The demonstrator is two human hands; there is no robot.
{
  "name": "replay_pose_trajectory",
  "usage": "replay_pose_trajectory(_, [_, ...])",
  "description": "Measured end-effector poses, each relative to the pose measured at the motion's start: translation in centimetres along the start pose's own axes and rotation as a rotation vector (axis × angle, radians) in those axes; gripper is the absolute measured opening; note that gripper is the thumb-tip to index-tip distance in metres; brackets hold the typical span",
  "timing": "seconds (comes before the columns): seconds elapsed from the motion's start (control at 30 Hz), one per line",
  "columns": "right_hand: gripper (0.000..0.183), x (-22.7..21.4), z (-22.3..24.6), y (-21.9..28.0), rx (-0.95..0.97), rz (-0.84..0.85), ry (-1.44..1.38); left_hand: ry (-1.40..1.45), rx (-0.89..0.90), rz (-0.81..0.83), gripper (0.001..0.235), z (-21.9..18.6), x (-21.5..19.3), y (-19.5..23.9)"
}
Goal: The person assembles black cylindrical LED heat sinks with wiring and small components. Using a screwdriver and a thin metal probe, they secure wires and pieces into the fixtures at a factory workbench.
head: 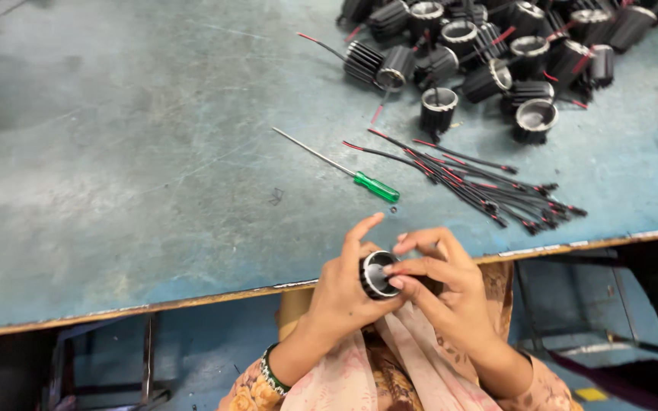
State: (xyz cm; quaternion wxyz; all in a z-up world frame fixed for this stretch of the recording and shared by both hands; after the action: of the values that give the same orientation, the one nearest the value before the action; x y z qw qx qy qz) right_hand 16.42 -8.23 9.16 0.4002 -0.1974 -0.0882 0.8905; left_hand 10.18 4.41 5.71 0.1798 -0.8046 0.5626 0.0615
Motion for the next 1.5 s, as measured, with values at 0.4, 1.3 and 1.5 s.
replay_pose_trajectory(0.4, [0.001, -3.5, 1.3, 0.7, -0.074, -0.165, -0.217, 0.339, 0.145, 0.100, 0.113, 0.1, 2.8, 0.9])
replay_pose_trajectory(1.3, [0.007, -38.6, -20.4, -9.6, -0.045, -0.892, 0.579, 0.038, -0.064, -0.260, 0.037, 9.0, -5.1, -0.8])
replay_pose_trajectory(1.5, [0.021, -38.4, -20.7, -5.4, -0.150, -0.905, 0.758, 0.030, -0.085, -0.251, 0.035, 9.1, -4.9, -1.2])
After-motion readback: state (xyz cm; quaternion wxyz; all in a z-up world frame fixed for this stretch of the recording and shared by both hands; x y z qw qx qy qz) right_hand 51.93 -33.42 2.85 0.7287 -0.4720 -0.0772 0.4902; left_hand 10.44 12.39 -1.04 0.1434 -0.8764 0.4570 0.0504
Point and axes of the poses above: each hand's wrist, its own y-axis away from the middle knuckle, its own x-axis out of the palm, z = x × y, the point moved 9 cm from there along -y, towards the middle knuckle
